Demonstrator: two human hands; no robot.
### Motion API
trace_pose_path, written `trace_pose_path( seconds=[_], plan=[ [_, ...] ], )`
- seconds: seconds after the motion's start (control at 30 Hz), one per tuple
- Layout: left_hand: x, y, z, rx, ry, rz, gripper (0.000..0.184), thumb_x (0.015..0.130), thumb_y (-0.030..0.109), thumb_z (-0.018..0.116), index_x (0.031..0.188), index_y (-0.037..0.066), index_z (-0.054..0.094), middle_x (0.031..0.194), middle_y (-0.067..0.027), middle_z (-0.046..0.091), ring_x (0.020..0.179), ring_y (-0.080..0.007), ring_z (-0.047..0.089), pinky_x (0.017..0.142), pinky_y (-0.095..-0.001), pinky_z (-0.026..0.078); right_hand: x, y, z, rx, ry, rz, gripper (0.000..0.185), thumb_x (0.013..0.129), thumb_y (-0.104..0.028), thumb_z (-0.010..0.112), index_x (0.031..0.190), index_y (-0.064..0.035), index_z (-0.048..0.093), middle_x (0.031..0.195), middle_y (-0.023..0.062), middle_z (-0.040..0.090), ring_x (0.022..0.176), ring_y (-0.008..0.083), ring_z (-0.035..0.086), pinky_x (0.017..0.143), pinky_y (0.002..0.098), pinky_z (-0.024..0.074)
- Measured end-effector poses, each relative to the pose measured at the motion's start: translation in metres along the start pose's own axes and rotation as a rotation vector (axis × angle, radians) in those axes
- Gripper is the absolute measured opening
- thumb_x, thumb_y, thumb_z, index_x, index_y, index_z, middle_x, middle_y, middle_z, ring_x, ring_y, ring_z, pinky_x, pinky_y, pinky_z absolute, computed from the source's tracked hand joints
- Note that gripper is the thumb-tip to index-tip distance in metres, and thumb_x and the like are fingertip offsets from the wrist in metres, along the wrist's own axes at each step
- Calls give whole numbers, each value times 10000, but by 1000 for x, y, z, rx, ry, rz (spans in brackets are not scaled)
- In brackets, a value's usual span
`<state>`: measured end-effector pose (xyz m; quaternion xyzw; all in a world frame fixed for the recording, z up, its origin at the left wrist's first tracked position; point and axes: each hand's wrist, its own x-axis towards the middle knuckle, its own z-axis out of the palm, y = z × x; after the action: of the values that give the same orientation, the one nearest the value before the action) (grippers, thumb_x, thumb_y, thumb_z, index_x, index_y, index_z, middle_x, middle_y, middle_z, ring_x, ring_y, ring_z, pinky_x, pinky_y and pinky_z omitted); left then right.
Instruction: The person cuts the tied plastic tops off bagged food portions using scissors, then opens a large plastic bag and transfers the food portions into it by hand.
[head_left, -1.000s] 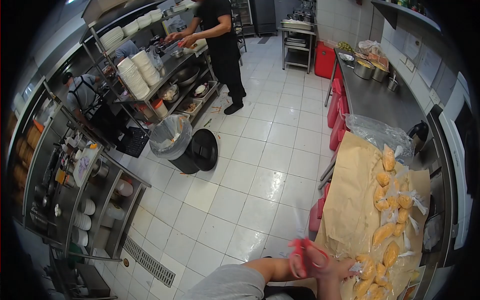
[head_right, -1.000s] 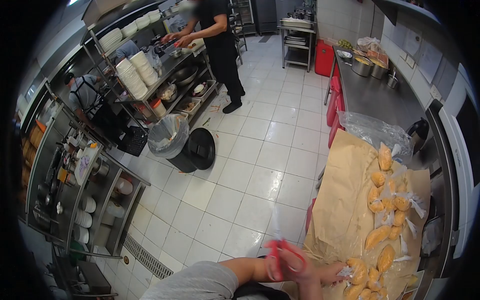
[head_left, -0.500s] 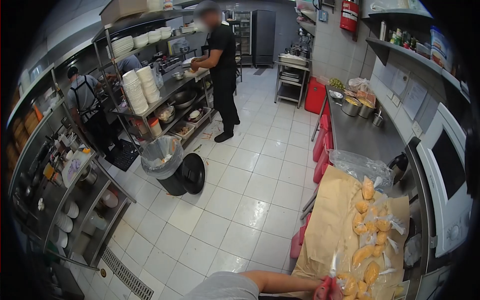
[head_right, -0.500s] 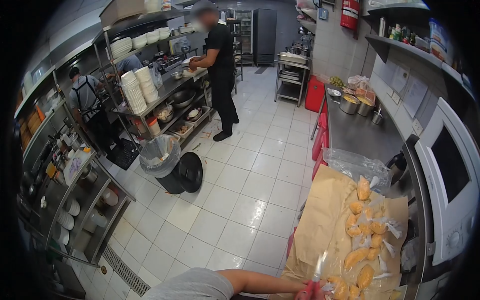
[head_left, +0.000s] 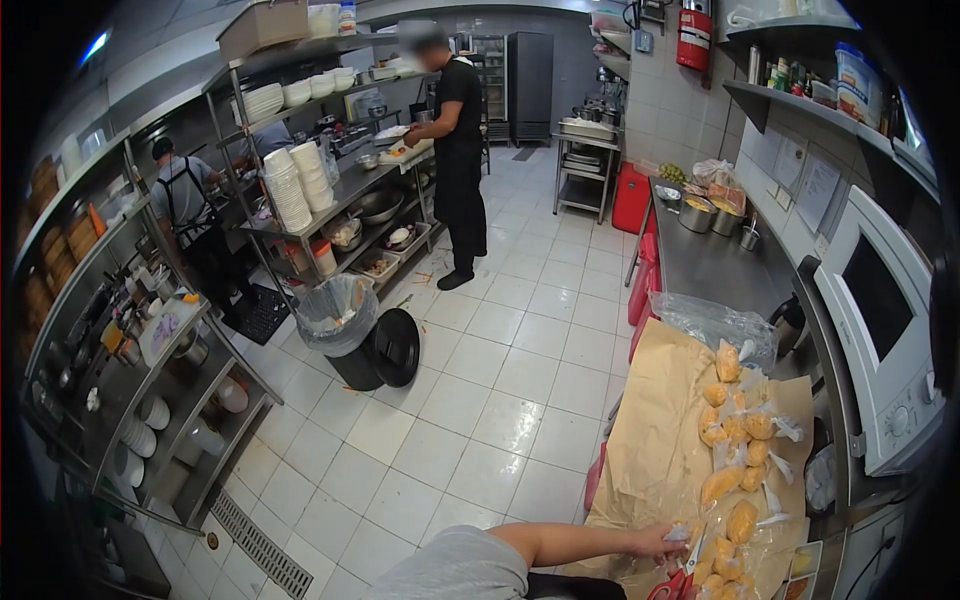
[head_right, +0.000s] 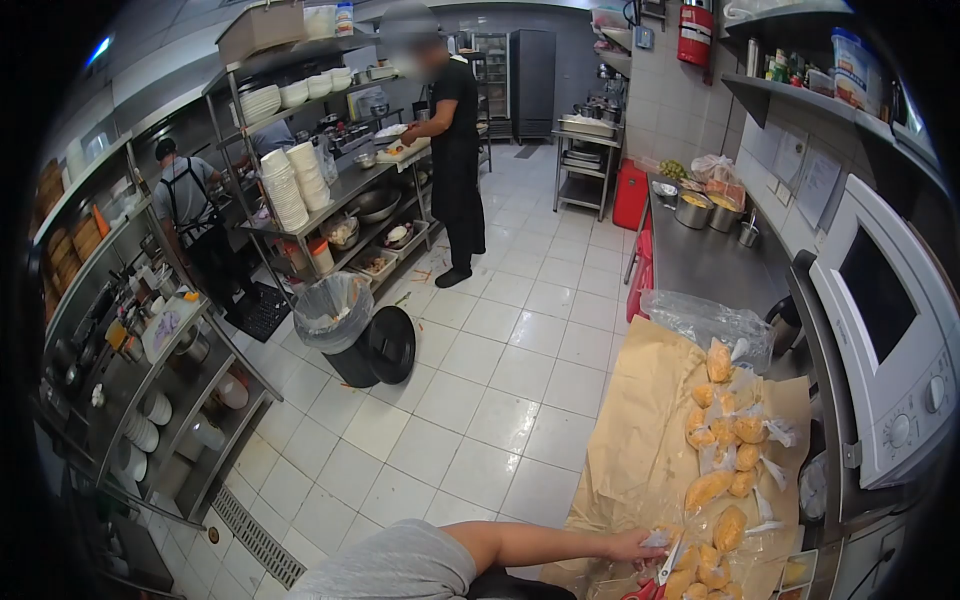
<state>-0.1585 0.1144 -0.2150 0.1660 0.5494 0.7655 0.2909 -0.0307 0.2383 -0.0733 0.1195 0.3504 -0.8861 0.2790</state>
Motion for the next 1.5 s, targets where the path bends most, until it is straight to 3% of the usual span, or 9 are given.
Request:
trace_pose_path(
  seconds=[0.23, 0.27, 0.37, 0.4, 0.97, 1.5],
  plan=[
    [9, -13, -10, -9, -51, 78, 241, 915, 304, 517, 985, 74, 531, 680, -10, 515, 596, -110, 522, 524, -273, 498, 16, -7, 28, -44, 27, -13, 256, 941, -367, 428, 974, -144, 550, 654, 56, 526, 429, 149, 439, 358, 241, 346],
    [8, -12, -8, -172, -77, 24, 216, 906, 305, 532, 953, 94, 530, 641, -5, 500, 564, -120, 522, 500, -278, 482, 21, -8, 33, -39, 40, -18, 259, 942, -367, 425, 976, -144, 552, 647, 57, 524, 424, 154, 438, 357, 244, 348],
    [16, -10, -18, -60, -161, -136, 175, 900, 285, 540, 945, 115, 537, 664, -26, 536, 564, -121, 527, 483, -291, 465, 42, -13, 44, -21, 27, -33, 251, 938, -356, 437, 1001, -140, 548, 660, 64, 532, 445, 165, 458, 379, 244, 368],
    [28, -28, -26, -73, -218, -240, 207, 866, 297, 572, 980, 125, 561, 722, -58, 595, 651, -178, 577, 563, -338, 477, 50, -13, 45, -8, -12, -35, 242, 934, -344, 455, 1022, -136, 540, 687, 68, 545, 474, 166, 480, 403, 237, 382],
    [57, 27, -70, 220, -365, -120, 225, 812, 292, 588, 930, 100, 580, 739, -92, 610, 671, -210, 586, 594, -360, 471, 157, -12, 117, -88, 132, -11, 240, 920, -320, 493, 1063, -129, 518, 744, 74, 562, 544, 169, 519, 457, 229, 409],
    [53, 37, -97, 298, -357, -95, 244, 762, 288, 604, 883, 77, 597, 755, -125, 623, 691, -241, 594, 624, -381, 465, 179, -8, 128, -151, 221, -22, 249, 911, -307, 513, 1082, -126, 505, 774, 76, 568, 584, 171, 535, 487, 228, 421]
  ],
)
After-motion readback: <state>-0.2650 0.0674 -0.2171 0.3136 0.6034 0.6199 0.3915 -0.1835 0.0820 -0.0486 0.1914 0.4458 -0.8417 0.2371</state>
